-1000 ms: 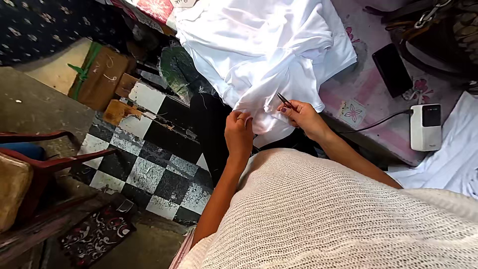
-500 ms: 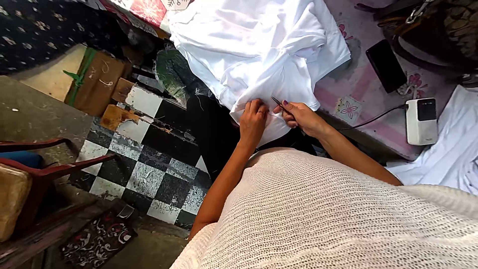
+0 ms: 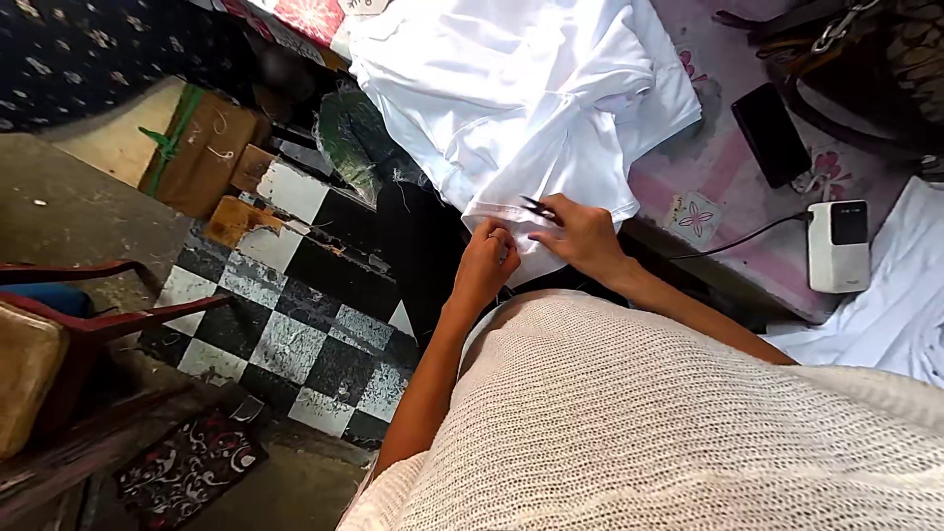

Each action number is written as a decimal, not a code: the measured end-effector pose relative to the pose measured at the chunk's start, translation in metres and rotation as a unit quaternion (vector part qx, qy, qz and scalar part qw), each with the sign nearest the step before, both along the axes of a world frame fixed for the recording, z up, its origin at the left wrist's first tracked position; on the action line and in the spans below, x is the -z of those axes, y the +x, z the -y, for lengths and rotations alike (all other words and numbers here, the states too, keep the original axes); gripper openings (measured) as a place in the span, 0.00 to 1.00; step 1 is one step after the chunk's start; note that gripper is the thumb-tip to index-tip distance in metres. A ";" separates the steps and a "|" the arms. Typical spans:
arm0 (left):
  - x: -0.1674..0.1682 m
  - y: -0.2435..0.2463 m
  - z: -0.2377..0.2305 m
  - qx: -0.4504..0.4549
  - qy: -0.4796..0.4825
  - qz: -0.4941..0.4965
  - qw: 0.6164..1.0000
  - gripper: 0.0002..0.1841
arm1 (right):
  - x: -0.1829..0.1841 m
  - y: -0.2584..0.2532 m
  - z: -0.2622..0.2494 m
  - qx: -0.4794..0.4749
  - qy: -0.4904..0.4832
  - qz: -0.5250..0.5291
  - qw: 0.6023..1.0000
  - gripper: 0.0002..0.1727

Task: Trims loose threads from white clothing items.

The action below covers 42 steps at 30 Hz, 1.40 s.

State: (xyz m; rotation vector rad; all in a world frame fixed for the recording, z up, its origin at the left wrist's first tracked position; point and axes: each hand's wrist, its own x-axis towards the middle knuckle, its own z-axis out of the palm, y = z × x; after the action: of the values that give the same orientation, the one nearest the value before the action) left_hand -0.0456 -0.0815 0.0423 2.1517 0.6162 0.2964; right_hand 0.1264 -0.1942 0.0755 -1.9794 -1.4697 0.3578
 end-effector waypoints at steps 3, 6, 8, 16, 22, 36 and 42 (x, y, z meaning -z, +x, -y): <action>0.000 0.007 0.006 -0.041 0.017 -0.025 0.999 0.03 | 0.013 -0.005 -0.013 -0.012 0.023 0.135 0.991 0.11; -0.011 0.010 0.010 -0.133 -0.029 -0.017 0.991 0.10 | 0.007 0.002 -0.020 0.021 -0.011 0.043 0.999 0.09; -0.024 0.014 0.008 -0.168 -0.163 0.031 0.972 0.22 | 0.000 0.010 -0.024 0.056 -0.068 -0.105 0.991 0.11; -0.013 0.019 -0.002 -0.167 -0.338 0.170 0.910 0.07 | -0.015 0.016 -0.031 0.175 -0.102 -0.565 0.800 0.09; -0.034 0.020 -0.002 -0.123 -0.331 0.114 0.929 0.17 | -0.021 0.010 -0.030 0.180 -0.094 -0.567 0.798 0.09; -0.016 0.010 0.012 -0.179 -0.407 0.135 0.885 0.05 | -0.048 0.022 0.006 0.057 -0.224 -0.381 0.895 0.23; -0.013 0.013 0.013 -0.175 -0.409 0.142 0.884 0.05 | -0.032 0.013 -0.007 0.071 -0.230 -0.351 0.905 0.24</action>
State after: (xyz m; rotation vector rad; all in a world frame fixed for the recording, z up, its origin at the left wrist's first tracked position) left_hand -0.0325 -0.0950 0.0552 1.1531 0.7812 0.4392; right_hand 0.1399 -0.1871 0.1071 -1.9614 -0.8126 1.2959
